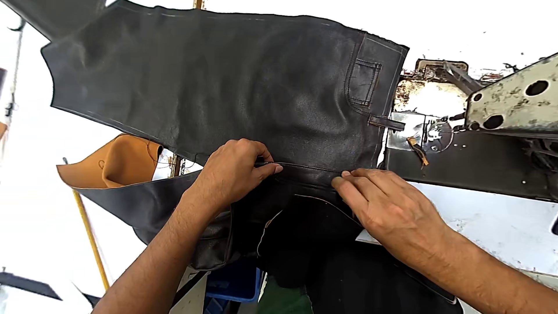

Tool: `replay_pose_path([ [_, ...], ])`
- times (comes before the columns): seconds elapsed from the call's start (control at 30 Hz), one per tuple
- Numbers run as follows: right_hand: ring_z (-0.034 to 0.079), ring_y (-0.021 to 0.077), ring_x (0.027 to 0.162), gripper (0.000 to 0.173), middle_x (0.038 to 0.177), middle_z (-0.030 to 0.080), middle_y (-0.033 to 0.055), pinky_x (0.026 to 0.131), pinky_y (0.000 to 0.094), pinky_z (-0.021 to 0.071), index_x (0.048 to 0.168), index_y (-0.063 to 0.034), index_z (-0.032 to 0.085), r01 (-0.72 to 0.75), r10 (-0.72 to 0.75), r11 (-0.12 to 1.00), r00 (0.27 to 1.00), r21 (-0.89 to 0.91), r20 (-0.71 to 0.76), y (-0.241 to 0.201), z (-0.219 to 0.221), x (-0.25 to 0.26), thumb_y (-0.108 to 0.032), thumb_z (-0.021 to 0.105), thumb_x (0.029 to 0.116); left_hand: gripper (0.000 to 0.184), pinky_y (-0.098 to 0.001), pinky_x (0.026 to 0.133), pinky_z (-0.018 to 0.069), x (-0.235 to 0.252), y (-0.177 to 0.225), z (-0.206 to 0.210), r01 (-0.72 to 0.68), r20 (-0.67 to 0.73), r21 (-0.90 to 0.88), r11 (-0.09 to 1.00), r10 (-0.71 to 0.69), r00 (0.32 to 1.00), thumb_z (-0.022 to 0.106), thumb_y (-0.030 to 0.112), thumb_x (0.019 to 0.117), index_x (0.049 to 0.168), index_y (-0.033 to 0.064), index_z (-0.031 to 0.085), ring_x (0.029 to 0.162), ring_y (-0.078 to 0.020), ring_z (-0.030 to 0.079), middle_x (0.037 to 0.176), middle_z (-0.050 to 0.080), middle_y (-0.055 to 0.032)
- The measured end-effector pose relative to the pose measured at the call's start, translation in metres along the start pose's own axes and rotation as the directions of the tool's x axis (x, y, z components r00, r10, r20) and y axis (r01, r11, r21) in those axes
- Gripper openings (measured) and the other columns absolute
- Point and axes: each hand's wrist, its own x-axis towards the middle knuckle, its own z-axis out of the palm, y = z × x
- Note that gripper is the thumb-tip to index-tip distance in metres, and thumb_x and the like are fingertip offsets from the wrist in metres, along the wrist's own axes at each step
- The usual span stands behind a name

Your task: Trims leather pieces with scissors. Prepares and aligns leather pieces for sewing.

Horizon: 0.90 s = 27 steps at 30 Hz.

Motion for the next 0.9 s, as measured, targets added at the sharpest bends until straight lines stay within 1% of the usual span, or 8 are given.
replay_pose_path([
  [0.07,0.068,0.0375,0.091,0.043,0.093,0.067,0.0190,0.080,0.0477,0.0544,0.139,-0.0069,0.062,0.012,-0.011,1.000,0.998,-0.023,0.070,-0.001,0.000,0.004,0.003,0.050,0.0985,0.026,-0.0426,0.061,0.0514,0.003,0.002,-0.002,0.044,0.030,-0.005,0.999,-0.043,0.999,0.070,0.052,0.0935,0.088,0.0271,0.075,0.070,-0.0112,0.064,0.073,0.065,0.0076],
  [0.2,0.064,0.0338,0.085,0.041,0.089,0.064,0.0146,0.078,0.0475,0.0486,0.133,-0.0086,0.067,0.051,-0.041,0.996,0.990,-0.071,0.138,0.003,-0.003,0.018,0.001,0.052,0.0958,0.027,-0.0451,0.062,0.0521,0.009,0.005,-0.005,0.103,0.093,-0.024,0.994,-0.101,0.991,0.073,0.052,0.0921,0.085,0.0259,0.075,0.071,-0.0130,0.065,0.073,0.066,0.0060],
  [0.37,0.063,0.0338,0.099,0.031,0.103,0.065,0.0148,0.079,0.0458,0.0497,0.114,-0.0026,0.073,0.078,-0.083,0.996,0.981,0.038,0.177,0.004,-0.008,0.034,-0.003,0.050,0.0944,0.029,-0.0437,0.060,0.0508,0.018,0.003,-0.010,0.115,0.169,-0.086,0.990,-0.100,0.981,0.074,0.051,0.0917,0.083,0.0231,0.076,0.066,-0.0136,0.062,0.068,0.064,0.0042],
  [0.43,0.065,0.0284,0.096,0.025,0.101,0.066,0.0107,0.073,0.0403,0.0541,0.101,-0.0053,0.076,-0.062,0.024,0.985,0.973,0.159,0.229,-0.001,-0.008,0.044,-0.016,0.054,0.0939,0.030,-0.0443,0.060,0.0508,0.018,0.005,-0.012,0.126,0.184,-0.063,0.990,-0.113,0.976,0.073,0.052,0.0923,0.083,0.0232,0.076,0.066,-0.0142,0.062,0.068,0.064,0.0041],
  [0.57,0.069,0.0241,0.077,0.048,0.081,0.066,0.0071,0.058,0.0411,0.0552,0.076,-0.0090,0.074,-0.364,0.317,0.905,0.922,0.220,0.223,-0.014,0.000,0.060,-0.050,0.060,0.0970,0.031,-0.0457,0.061,0.0509,0.018,0.008,-0.013,0.138,0.197,-0.041,0.990,-0.127,0.972,0.072,0.053,0.0927,0.084,0.0230,0.076,0.068,-0.0152,0.062,0.070,0.064,0.0035],
  [0.73,0.062,0.0243,0.062,0.046,0.063,0.059,0.0034,0.051,0.0462,0.0450,0.066,-0.0157,0.064,-0.591,0.502,0.782,0.784,0.196,0.365,-0.005,-0.003,0.081,-0.052,0.072,0.0924,0.031,-0.0448,0.059,0.0498,0.020,0.006,-0.013,0.130,0.203,-0.043,0.991,-0.118,0.972,0.071,0.052,0.0935,0.083,0.0227,0.075,0.065,-0.0145,0.061,0.067,0.062,0.0037],
  [0.8,0.063,0.0237,0.064,0.034,0.065,0.063,0.0021,0.055,0.0486,0.0469,0.073,-0.0187,0.070,-0.677,0.537,0.703,0.706,0.217,0.462,0.002,-0.008,0.095,-0.048,0.082,0.0851,0.031,-0.0449,0.059,0.0496,0.020,0.005,-0.013,0.126,0.207,-0.051,0.991,-0.113,0.972,0.072,0.052,0.0929,0.082,0.0225,0.075,0.065,-0.0147,0.060,0.067,0.062,0.0036],
  [0.9,0.070,0.0159,0.073,0.014,0.083,0.073,-0.0026,0.065,0.0437,0.0593,0.091,-0.0209,0.076,-0.589,0.440,0.705,0.800,0.395,0.408,0.002,-0.003,0.104,-0.019,0.086,0.0820,0.032,-0.0445,0.058,0.0493,0.021,0.004,-0.013,0.127,0.201,-0.066,0.990,-0.111,0.973,0.073,0.052,0.0923,0.081,0.0222,0.075,0.063,-0.0146,0.059,0.065,0.061,0.0034],
])
